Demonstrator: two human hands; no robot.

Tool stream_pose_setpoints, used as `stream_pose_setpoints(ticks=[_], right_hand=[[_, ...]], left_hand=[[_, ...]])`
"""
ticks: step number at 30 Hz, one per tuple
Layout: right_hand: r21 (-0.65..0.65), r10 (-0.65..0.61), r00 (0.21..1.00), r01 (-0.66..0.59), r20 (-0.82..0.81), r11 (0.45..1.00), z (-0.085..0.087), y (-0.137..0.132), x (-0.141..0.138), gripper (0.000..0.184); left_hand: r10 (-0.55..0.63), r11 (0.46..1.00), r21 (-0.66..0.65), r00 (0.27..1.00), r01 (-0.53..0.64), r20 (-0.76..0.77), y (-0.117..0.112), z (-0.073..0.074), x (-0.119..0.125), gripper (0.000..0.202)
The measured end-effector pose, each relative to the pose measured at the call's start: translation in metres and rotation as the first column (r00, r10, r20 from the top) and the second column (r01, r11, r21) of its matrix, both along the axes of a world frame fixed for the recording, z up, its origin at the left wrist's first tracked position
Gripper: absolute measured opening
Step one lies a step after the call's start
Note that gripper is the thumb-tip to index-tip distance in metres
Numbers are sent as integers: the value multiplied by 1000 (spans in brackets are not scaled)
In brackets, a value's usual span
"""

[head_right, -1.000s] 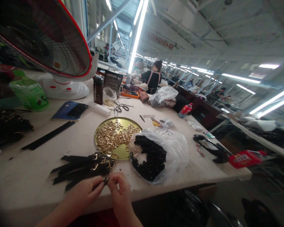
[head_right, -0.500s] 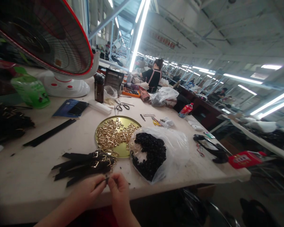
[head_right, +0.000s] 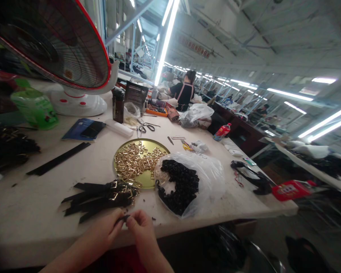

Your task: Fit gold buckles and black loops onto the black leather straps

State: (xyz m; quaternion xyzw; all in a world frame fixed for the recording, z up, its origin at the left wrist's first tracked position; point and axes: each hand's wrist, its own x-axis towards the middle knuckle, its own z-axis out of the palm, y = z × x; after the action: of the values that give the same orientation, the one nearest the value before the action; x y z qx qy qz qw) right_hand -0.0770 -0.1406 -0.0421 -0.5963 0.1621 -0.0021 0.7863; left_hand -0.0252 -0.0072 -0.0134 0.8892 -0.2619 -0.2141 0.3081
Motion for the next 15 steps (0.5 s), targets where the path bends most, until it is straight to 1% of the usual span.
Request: stream_pose_setpoints(ticks=[3,5,8,11,13,15], right_hand=[[-22,-25,1000,25,4,999,1,-2,2,28],[-33,-31,999,32,22,999,1,-3,3,27],[-13,-21,999,21,25,1000,-1,-3,3,27],[10,18,1000,-18,1,1000,-5,-4,2,27],[-15,48,999,-49,-8,999,-7,-4,0,26],[-44,53,999,-53,-12,998,-8,-5,0,24]], left_hand=[[-49,998,-45,999,49,-17,-1,0,1,16],[-55,997,-61,998,54,-24,0,1,1,17],[-39,998,-45,999,38,-32,2,1,0,17],[-30,999,-25,998,28,-52,3,-3,-2,18],[-7,1000,-2,998,7,-57,2,-6,-5,17],[40,999,-2,997,-40,-65,0,-6,-6,15]])
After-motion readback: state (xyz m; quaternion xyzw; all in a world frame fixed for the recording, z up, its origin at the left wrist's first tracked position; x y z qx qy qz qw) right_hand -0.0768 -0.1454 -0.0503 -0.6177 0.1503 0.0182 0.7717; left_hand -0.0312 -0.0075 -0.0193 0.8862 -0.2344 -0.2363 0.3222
